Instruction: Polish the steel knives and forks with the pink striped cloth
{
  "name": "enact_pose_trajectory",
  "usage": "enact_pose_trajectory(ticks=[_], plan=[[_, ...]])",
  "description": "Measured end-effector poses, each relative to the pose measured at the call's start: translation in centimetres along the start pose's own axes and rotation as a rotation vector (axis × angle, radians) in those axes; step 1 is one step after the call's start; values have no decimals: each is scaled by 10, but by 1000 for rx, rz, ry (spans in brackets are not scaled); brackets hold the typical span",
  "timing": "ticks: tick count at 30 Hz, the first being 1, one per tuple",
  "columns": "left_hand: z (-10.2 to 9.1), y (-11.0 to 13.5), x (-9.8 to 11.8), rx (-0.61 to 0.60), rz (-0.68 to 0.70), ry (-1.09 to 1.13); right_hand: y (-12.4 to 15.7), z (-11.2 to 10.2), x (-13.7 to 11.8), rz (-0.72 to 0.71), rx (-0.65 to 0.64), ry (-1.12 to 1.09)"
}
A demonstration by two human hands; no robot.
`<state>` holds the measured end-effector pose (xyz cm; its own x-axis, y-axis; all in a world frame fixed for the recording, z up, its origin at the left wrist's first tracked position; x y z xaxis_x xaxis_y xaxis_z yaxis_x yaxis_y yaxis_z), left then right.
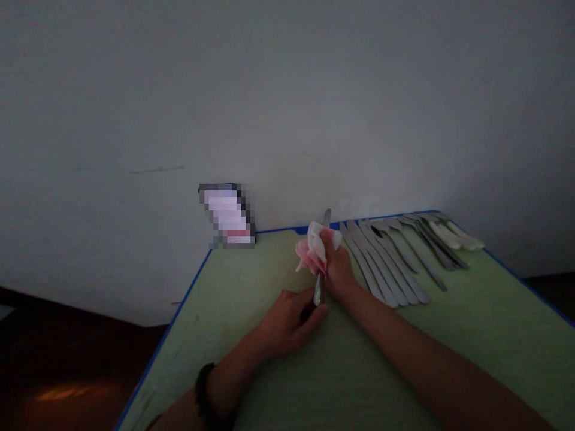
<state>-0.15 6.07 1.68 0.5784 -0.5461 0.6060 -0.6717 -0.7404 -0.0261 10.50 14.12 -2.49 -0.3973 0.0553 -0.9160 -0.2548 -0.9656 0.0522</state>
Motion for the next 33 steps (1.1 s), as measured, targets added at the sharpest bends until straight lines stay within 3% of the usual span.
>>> enact_pose_trajectory(ticks=[5, 15, 22, 33], plan=[[1, 1, 4, 13, 110, -77, 10, 2, -6, 48, -5, 29], [-1, -3, 0, 31, 73, 62, 13, 9, -6, 126, -225, 121], [-4, -5, -2, 59, 40, 145, 18, 4, -4, 67, -62, 186], [-2, -4, -8, -24, 31, 198, 16, 6, -4, 86, -31, 157]])
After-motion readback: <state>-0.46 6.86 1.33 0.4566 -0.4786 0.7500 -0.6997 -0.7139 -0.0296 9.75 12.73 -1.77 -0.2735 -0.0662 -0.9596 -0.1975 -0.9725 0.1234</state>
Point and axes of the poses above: each hand's wrist, its own y-axis away from the middle knuckle, its own z-axis out of the palm, x = y × z, the point moved 5 cm from there along -y, towards the middle knuckle, and after that the axes turned 2 degrees about -y, right-handed, at the moved point
